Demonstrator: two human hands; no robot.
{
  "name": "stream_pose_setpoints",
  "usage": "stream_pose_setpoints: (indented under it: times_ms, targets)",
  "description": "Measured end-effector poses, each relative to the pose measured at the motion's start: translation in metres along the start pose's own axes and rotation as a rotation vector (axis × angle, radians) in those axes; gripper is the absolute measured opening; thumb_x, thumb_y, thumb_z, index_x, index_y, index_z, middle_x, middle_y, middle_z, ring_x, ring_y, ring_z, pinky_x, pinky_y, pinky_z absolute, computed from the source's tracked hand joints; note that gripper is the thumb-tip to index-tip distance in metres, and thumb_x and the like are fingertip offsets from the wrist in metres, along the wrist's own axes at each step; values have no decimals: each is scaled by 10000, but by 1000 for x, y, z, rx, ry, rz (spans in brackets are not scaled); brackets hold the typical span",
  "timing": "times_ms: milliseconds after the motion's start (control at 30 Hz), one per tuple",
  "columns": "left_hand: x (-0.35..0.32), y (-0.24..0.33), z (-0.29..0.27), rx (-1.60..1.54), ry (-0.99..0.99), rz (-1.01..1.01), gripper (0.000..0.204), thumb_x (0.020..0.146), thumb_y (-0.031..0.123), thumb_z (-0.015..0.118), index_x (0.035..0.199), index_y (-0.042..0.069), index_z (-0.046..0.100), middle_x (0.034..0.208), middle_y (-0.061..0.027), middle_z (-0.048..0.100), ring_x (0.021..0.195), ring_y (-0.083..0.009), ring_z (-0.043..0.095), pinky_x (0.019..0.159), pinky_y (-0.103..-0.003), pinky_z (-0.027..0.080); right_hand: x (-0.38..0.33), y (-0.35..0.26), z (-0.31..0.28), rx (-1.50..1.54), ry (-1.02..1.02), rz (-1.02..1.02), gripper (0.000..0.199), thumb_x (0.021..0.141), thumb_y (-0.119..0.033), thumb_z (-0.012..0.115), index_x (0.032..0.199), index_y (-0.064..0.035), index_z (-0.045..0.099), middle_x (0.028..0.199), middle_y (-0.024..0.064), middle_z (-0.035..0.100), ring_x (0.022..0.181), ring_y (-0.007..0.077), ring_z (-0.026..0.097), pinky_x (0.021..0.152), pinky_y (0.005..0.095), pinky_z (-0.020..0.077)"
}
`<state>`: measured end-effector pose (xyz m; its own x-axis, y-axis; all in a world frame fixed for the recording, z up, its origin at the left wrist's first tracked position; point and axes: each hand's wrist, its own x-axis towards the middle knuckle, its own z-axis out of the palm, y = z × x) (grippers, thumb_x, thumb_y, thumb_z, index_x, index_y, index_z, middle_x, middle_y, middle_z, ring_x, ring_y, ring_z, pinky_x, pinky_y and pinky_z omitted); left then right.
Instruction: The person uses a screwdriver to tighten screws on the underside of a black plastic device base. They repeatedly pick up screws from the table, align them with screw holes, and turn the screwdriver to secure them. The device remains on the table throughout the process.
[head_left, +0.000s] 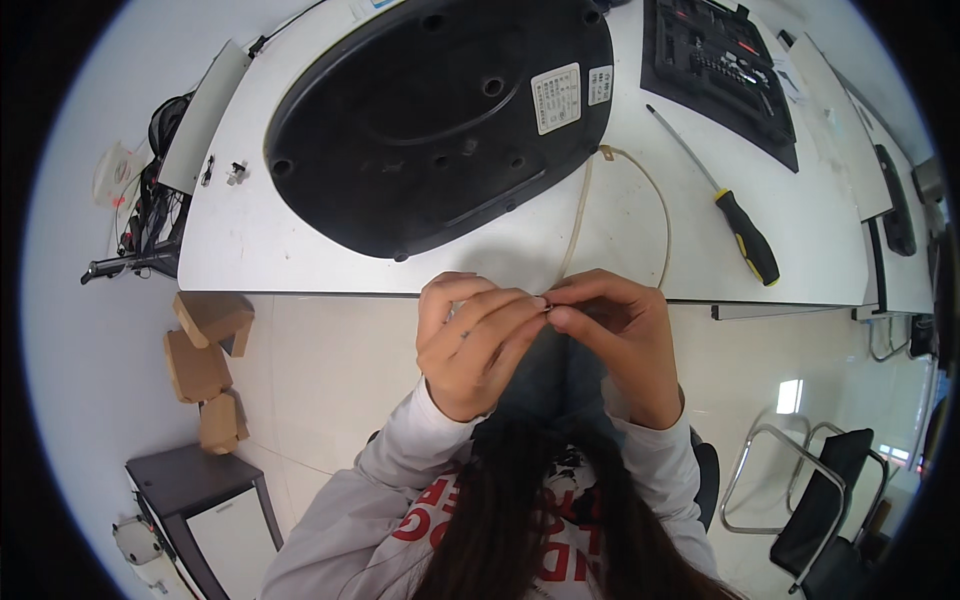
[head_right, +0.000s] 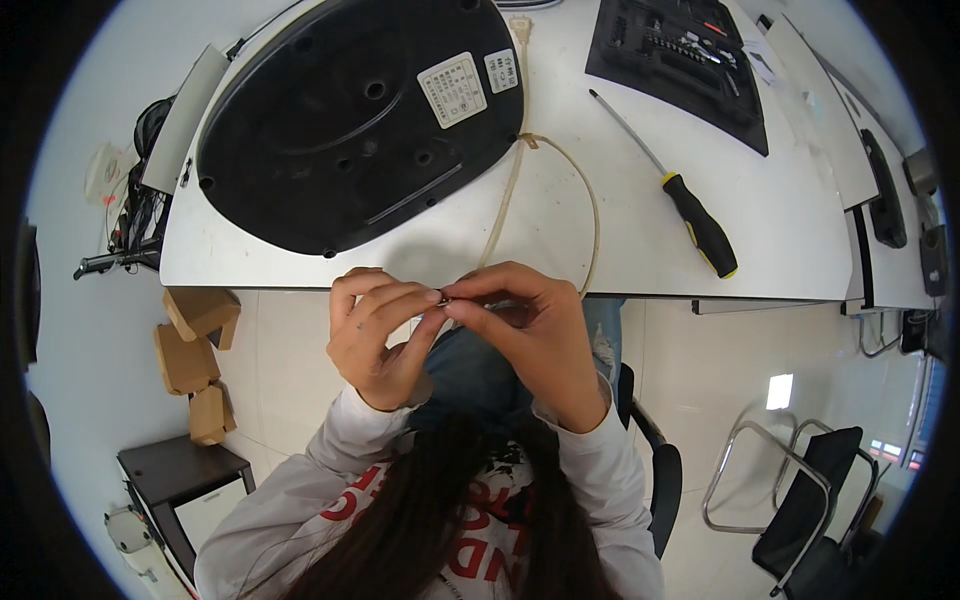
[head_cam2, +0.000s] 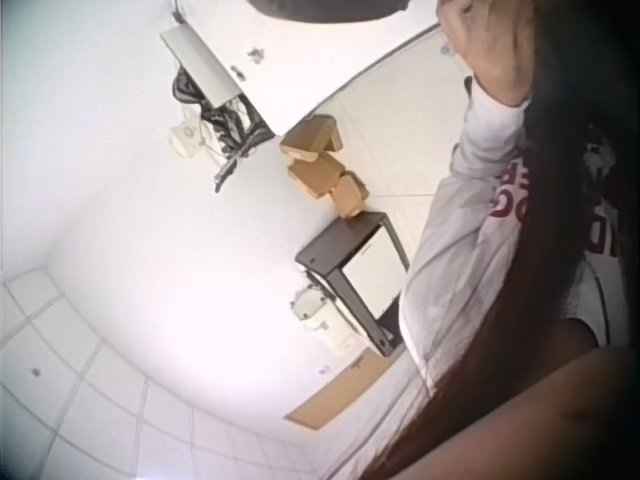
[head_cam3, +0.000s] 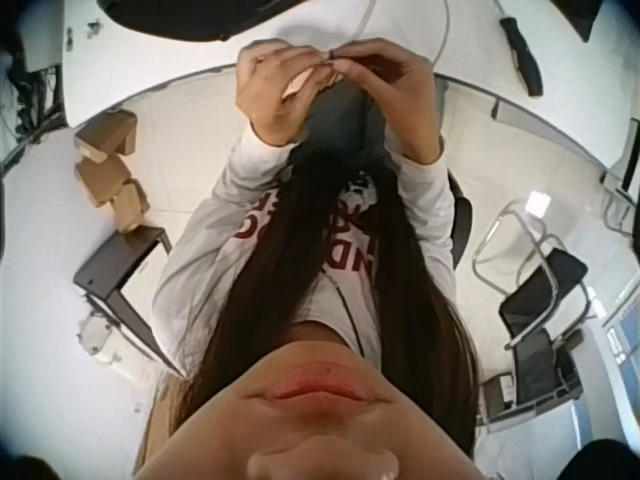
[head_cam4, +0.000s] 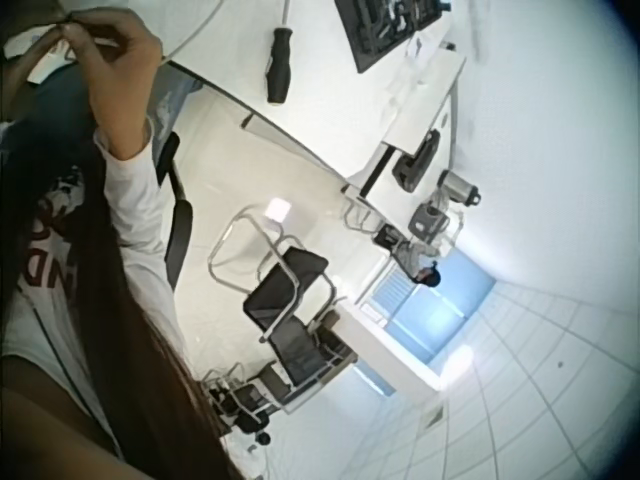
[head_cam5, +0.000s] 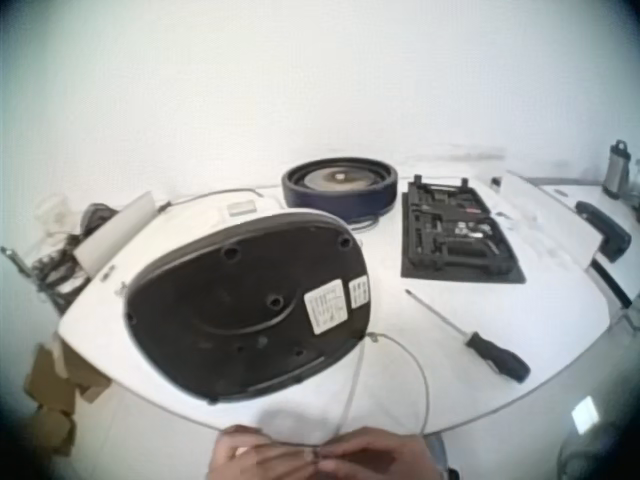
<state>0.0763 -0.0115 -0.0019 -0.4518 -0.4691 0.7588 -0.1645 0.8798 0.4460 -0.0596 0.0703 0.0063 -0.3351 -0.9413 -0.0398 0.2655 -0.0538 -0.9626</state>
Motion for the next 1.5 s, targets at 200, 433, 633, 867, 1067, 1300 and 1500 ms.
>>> stream_pose_setpoints:
  times_ms: [200, 433, 633, 867, 1067, 1300, 1500]
  targets:
    - [7, 1, 6, -71, -6, -42, 272, 573, -16, 749, 823, 48, 662, 818, -43, 629, 783, -220, 516, 680, -304, 423, -3, -10, -1, -219, 134, -146, 185, 760, -2, 660, 943, -5, 639, 914, 85, 624, 782, 144, 618, 666, 226, 506]
    - [5, -3, 16, -316, 59, -268, 227, 602, -49, 726, 804, 24, 651, 781, -57, 641, 790, -232, 549, 726, -321, 419, -2, -32, -85, -1427, 881, -430, 311, 765, -95, 647, 1070, -64, 593, 1030, 98, 589, 981, 272, 533, 838, 339, 423]
    - [9, 5, 23, -750, 54, -591, 165, 709, -47, 679, 858, -11, 617, 847, -110, 617, 808, -206, 569, 754, -300, 440, -3, -24, -119, -1411, 855, -263, 315, 785, -89, 630, 1097, -90, 586, 1004, 87, 578, 878, 236, 582, 776, 303, 457]
    - [7, -10, 17, -1126, -40, -741, 166, 765, 15, 631, 885, 44, 520, 796, -77, 516, 796, -193, 502, 775, -329, 414, -54, -23, -121, -924, 841, -404, 330, 850, -134, 596, 1177, -152, 552, 1134, 93, 567, 919, 194, 596, 699, 221, 480]
    - [21, -11, 28, -1298, 0, -852, 146, 820, 87, 625, 868, 24, 502, 812, -76, 497, 794, -196, 496, 802, -339, 435, -82, -48, -133, -1032, 376, -462, 448, 706, 34, 587, 1126, -116, 547, 1087, 138, 535, 982, 287, 564, 781, 340, 501]
    - [19, -13, 35, -1206, -26, -774, 174, 815, 100, 645, 902, 7, 527, 843, -83, 526, 821, -202, 515, 782, -315, 433, -77, -39, -135, -968, 351, -404, 511, 600, 67, 597, 1078, -114, 580, 1061, 126, 546, 936, 279, 575, 775, 340, 510]
    - [18, -15, 37, -1171, -38, -762, 177, 819, 125, 644, 889, 10, 530, 818, -76, 522, 819, -208, 513, 747, -300, 416, -73, -37, -138, -1015, 319, -397, 517, 595, 74, 589, 1075, -120, 584, 1055, 125, 547, 935, 281, 577, 766, 337, 513]
